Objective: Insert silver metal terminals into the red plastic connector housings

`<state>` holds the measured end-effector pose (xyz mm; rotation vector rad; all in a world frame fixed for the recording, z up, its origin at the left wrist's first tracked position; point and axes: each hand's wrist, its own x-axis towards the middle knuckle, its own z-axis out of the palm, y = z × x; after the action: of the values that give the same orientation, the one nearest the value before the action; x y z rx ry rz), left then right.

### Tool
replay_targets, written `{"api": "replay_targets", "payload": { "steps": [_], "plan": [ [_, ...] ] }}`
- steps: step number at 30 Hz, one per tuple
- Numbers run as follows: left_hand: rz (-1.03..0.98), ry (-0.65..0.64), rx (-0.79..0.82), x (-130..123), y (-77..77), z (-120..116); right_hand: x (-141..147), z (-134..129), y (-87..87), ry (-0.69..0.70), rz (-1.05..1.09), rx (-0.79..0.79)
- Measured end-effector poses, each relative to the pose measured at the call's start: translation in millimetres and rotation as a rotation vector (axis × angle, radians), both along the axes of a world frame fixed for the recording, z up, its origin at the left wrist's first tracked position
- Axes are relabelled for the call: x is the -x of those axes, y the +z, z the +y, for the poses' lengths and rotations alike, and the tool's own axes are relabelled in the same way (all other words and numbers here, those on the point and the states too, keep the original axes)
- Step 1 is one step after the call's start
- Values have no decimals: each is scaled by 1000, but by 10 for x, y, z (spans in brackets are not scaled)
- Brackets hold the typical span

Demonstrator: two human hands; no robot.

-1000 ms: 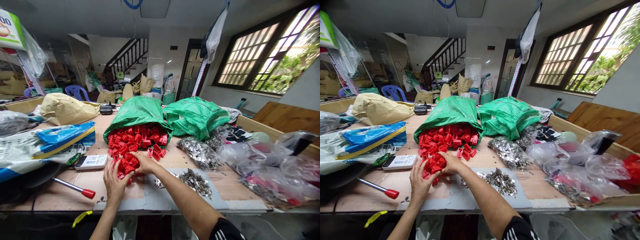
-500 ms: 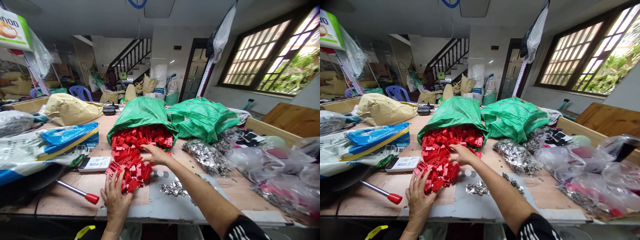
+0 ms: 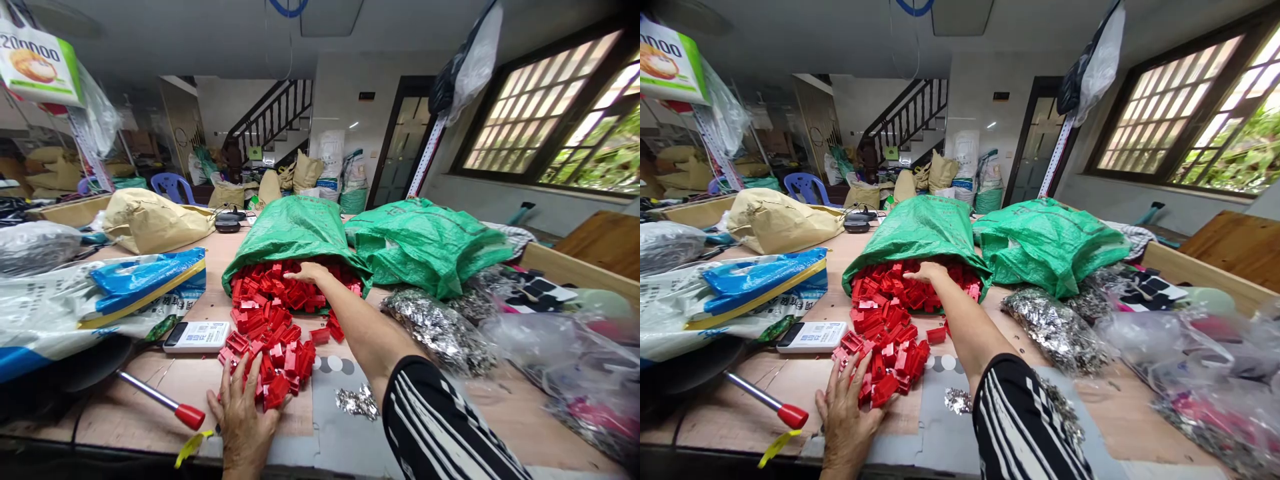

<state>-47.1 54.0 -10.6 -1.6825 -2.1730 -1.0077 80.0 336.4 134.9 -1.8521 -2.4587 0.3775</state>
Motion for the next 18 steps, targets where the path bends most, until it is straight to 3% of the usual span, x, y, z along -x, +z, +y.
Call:
{"api": "replay_targets", "payload": {
  "steps": [3,18],
  "plan": [
    [4,-5,-11,-2,11,0,62,-108,-64,25,-21,22],
    [31,-2,-86,-1,29,-29,96,-1138,-381,178,63,-65]
  ]
}}
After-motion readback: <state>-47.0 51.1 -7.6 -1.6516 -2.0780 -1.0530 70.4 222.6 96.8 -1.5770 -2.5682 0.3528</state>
